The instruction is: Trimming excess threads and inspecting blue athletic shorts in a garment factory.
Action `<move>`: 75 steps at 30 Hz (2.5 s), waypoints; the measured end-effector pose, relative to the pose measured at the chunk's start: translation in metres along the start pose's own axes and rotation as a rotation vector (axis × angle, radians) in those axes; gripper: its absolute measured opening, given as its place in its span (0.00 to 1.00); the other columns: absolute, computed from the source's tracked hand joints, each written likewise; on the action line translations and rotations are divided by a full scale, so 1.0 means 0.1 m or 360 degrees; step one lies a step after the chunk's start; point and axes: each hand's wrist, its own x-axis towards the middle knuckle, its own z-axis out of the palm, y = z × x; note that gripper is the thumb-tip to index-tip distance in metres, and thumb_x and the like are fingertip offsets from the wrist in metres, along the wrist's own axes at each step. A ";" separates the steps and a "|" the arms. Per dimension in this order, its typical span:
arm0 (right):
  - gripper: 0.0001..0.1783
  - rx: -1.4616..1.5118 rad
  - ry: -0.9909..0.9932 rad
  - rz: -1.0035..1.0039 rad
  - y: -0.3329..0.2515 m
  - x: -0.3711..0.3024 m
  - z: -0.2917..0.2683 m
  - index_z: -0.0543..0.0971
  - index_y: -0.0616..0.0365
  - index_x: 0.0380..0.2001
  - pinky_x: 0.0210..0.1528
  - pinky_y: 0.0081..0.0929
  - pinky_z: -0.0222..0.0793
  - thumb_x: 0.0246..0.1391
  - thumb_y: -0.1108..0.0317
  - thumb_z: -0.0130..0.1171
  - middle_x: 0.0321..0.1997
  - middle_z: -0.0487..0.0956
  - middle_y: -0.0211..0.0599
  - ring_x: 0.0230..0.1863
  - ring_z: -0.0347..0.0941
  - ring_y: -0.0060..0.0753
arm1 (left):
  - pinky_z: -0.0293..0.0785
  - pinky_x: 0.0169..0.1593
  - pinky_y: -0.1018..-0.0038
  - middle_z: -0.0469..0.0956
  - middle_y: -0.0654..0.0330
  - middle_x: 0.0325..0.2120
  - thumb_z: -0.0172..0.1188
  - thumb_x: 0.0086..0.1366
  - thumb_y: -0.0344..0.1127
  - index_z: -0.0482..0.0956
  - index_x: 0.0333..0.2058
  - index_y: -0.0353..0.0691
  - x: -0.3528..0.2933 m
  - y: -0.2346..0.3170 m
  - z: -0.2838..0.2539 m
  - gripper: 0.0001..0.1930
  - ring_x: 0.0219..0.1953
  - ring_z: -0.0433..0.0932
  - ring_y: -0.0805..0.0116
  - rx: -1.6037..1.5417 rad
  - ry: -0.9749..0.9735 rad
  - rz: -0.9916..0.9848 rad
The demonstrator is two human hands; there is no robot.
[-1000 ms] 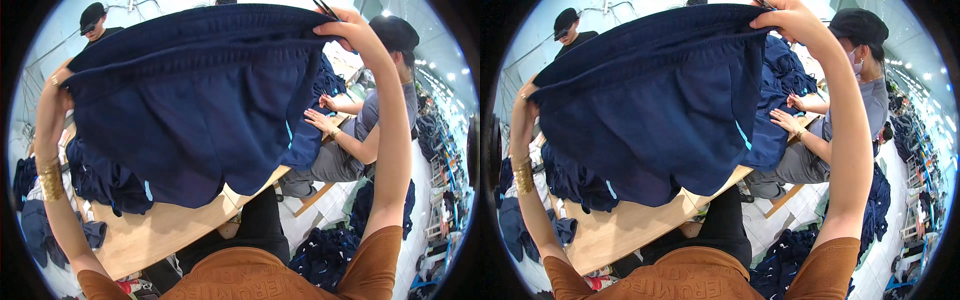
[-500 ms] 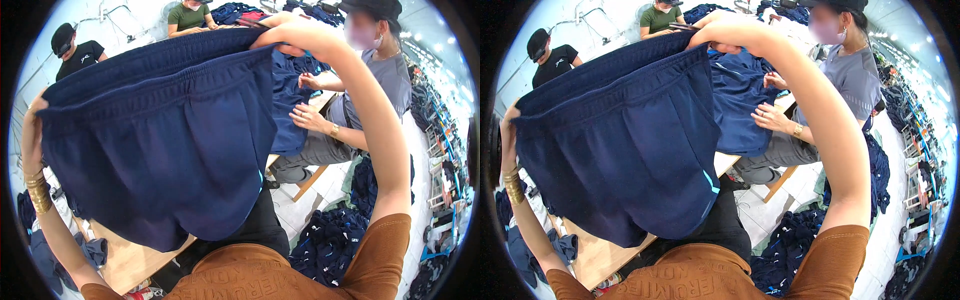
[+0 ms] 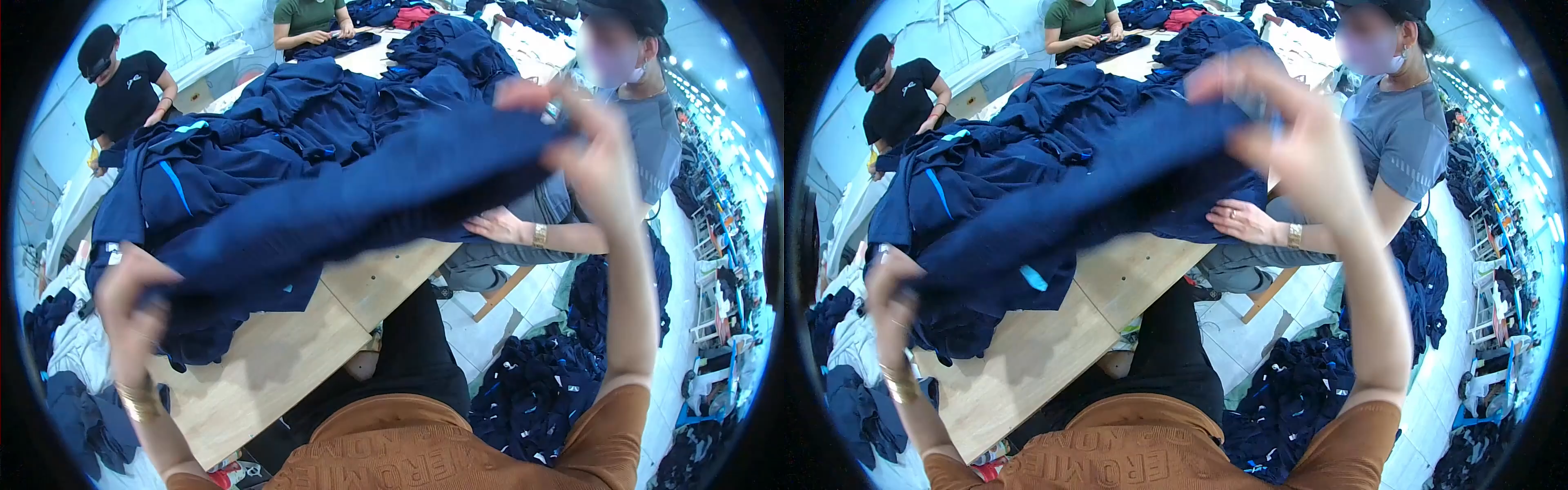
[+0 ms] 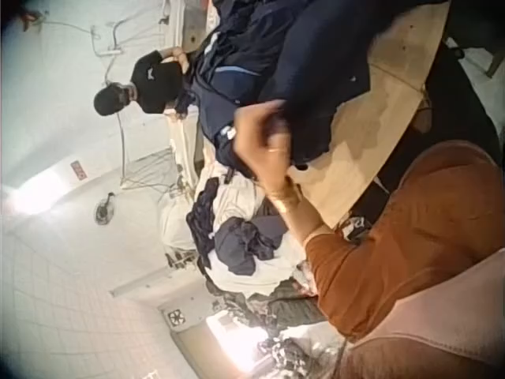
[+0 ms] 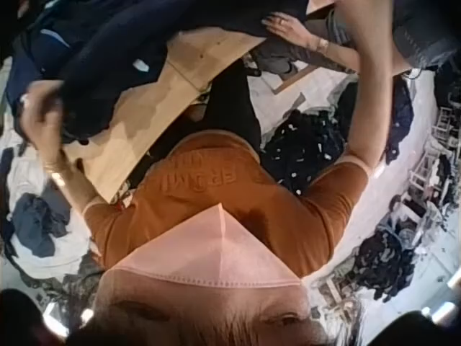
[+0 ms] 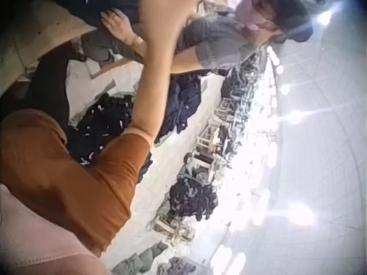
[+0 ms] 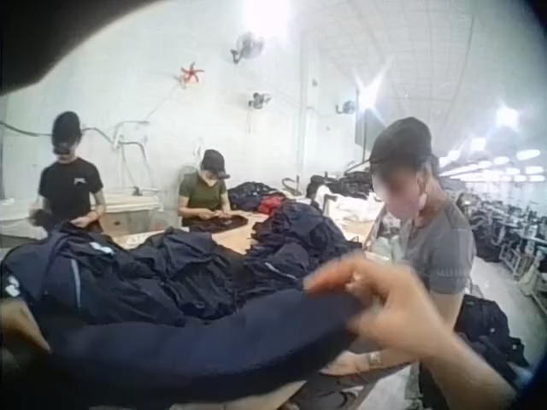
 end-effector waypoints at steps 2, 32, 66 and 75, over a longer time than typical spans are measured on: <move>0.22 0.0140 -0.0253 0.0333 0.18 -0.59 0.37 0.77 0.57 0.37 0.52 0.26 0.66 0.30 0.80 0.55 0.42 0.77 0.34 0.44 0.73 0.31 | 0.68 0.29 0.73 0.70 0.55 0.22 0.54 0.36 0.30 0.77 0.26 0.34 -0.23 0.07 0.35 0.14 0.23 0.71 0.62 -0.0352 -0.0548 -0.0070; 0.13 0.0121 -0.0402 0.1364 0.46 -2.06 1.50 0.77 0.58 0.38 0.39 0.25 0.68 0.45 0.74 0.62 0.30 0.77 0.37 0.33 0.74 0.33 | 0.70 0.44 0.68 0.75 0.56 0.37 0.61 0.56 0.38 0.75 0.43 0.40 -0.96 -0.03 1.47 0.16 0.39 0.74 0.61 -0.0745 -0.0954 -0.0977; 0.09 -0.0048 -0.0010 0.1006 1.00 -0.89 2.29 0.75 0.62 0.35 0.40 0.22 0.65 0.50 0.71 0.57 0.35 0.76 0.39 0.33 0.71 0.29 | 0.71 0.33 0.65 0.75 0.52 0.24 0.54 0.50 0.31 0.76 0.32 0.35 -1.58 -0.03 1.63 0.10 0.29 0.75 0.53 -0.1156 -0.1407 -0.0722; 0.24 -0.0087 -0.0423 0.0860 1.00 -0.80 3.05 0.73 0.59 0.47 0.51 0.33 0.64 0.43 0.72 0.61 0.45 0.71 0.47 0.46 0.69 0.46 | 0.69 0.29 0.65 0.71 0.54 0.17 0.55 0.51 0.33 0.68 0.24 0.37 -1.64 -0.01 1.66 0.07 0.24 0.74 0.53 -0.1077 -0.1483 -0.0779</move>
